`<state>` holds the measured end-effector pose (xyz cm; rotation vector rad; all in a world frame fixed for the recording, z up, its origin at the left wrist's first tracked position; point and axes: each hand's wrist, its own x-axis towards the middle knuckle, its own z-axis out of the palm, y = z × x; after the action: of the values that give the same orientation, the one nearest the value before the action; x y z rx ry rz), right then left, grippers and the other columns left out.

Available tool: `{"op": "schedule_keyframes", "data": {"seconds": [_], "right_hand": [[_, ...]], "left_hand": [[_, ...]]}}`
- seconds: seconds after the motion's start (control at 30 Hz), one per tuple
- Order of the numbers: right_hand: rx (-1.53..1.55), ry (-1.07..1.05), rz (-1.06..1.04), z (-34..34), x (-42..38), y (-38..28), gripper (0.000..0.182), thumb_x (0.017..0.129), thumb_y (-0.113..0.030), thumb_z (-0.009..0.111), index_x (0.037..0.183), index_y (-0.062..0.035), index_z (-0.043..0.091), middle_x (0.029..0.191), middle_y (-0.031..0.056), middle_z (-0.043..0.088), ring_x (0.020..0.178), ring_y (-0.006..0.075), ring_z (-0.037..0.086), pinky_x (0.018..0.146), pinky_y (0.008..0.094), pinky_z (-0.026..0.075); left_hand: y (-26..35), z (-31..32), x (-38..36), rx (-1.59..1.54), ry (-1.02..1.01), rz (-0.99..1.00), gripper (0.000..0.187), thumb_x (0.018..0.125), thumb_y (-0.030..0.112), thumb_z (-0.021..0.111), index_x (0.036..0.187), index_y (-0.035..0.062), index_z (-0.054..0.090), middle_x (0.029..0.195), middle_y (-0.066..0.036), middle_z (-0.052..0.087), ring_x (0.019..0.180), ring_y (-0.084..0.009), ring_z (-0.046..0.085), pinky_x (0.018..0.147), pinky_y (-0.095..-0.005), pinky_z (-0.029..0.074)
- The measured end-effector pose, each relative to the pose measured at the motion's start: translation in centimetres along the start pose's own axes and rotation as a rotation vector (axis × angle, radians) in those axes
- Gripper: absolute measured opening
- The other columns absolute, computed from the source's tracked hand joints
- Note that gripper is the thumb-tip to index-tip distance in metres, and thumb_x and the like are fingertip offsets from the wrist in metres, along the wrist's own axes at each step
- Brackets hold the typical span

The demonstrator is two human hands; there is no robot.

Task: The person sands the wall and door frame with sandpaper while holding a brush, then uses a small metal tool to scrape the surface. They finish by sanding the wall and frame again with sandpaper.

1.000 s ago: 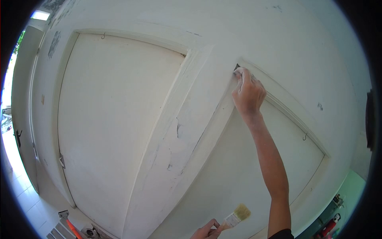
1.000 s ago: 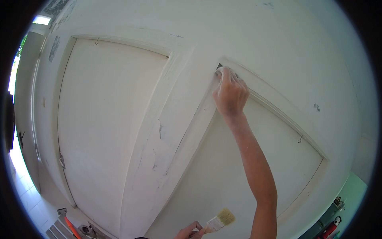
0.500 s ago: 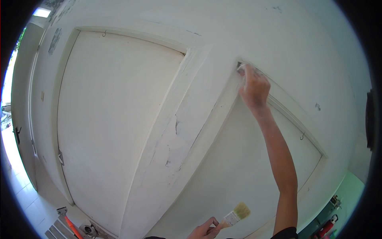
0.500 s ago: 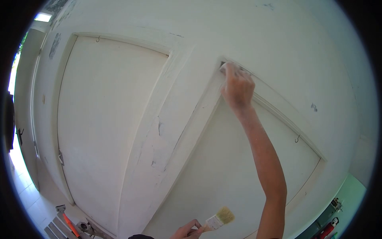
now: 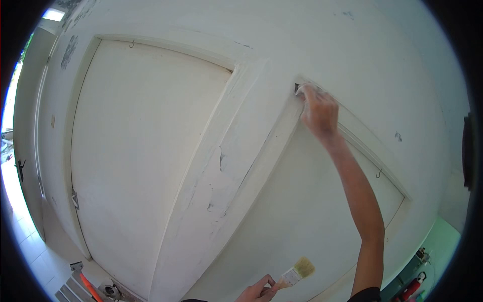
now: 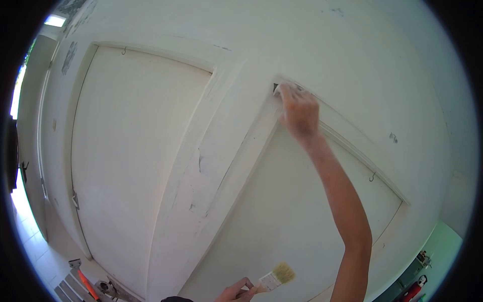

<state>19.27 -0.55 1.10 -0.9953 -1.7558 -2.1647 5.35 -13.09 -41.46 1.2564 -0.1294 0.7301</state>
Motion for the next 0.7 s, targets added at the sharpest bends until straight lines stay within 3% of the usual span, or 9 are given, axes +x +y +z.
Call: {"op": "schedule_keyframes", "data": {"seconds": [0.17,0.27,0.43,0.57,0.67,0.7], "right_hand": [[0.092,0.01,-0.051,-0.3,-0.3,-0.2,0.029,0.075,0.007,0.062,0.098,-0.0092,0.06,0.098,0.0071,0.073,0.089,0.0233,0.071,0.073,0.0354,0.05],[0.064,0.003,0.033,-0.3,0.7,0.3,0.027,0.076,0.007,0.062,0.097,-0.0087,0.06,0.099,0.0067,0.073,0.09,0.0233,0.071,0.073,0.0347,0.049],[0.028,-0.048,-0.089,-0.8,0.2,0.8,0.028,0.077,0.006,0.063,0.1,-0.0084,0.061,0.102,0.0059,0.074,0.093,0.0226,0.071,0.075,0.0352,0.049],[-0.024,0.009,-0.036,-0.3,-0.1,-0.1,0.03,0.077,0.006,0.064,0.103,-0.0085,0.061,0.103,0.0064,0.074,0.092,0.0227,0.071,0.076,0.0351,0.049],[0.079,0.028,-0.134,-0.8,-0.3,0.4,0.03,0.078,0.006,0.064,0.103,-0.0088,0.061,0.104,0.0069,0.074,0.091,0.0227,0.07,0.077,0.0346,0.049],[0.058,-0.053,-0.065,-1.0,0.7,0.6,0.029,0.078,0.006,0.064,0.103,-0.0088,0.06,0.102,0.0069,0.073,0.091,0.0226,0.07,0.078,0.0345,0.049]], "left_hand": [[-0.9,0.1,-0.4,0.066,0.025,0.008,0.02,0.106,0.025,0.055,0.099,0.0088,0.046,0.064,0.004,0.04,0.057,-0.0058,0.032,0.049,-0.0261,0.028],[-0.4,0.2,-0.3,0.057,0.017,0.032,0.02,0.106,0.025,0.055,0.099,0.0087,0.046,0.064,0.004,0.038,0.057,-0.0057,0.031,0.05,-0.0257,0.028],[0.0,0.2,-0.4,0.019,0.0,0.061,0.021,0.106,0.025,0.055,0.1,0.0081,0.046,0.063,0.004,0.036,0.057,-0.0061,0.031,0.05,-0.0256,0.028],[0.2,0.5,-0.8,0.085,0.023,0.013,0.022,0.107,0.027,0.054,0.1,0.0082,0.046,0.062,0.004,0.036,0.056,-0.0066,0.032,0.05,-0.0256,0.029],[0.4,0.7,-1.0,0.07,0.046,0.009,0.022,0.107,0.027,0.054,0.1,0.0083,0.046,0.061,0.004,0.036,0.055,-0.0071,0.032,0.05,-0.0261,0.029],[0.4,0.7,-1.0,0.037,0.04,-0.002,0.022,0.107,0.027,0.054,0.1,0.0083,0.046,0.061,0.003,0.037,0.055,-0.0074,0.032,0.05,-0.0264,0.028]]}}
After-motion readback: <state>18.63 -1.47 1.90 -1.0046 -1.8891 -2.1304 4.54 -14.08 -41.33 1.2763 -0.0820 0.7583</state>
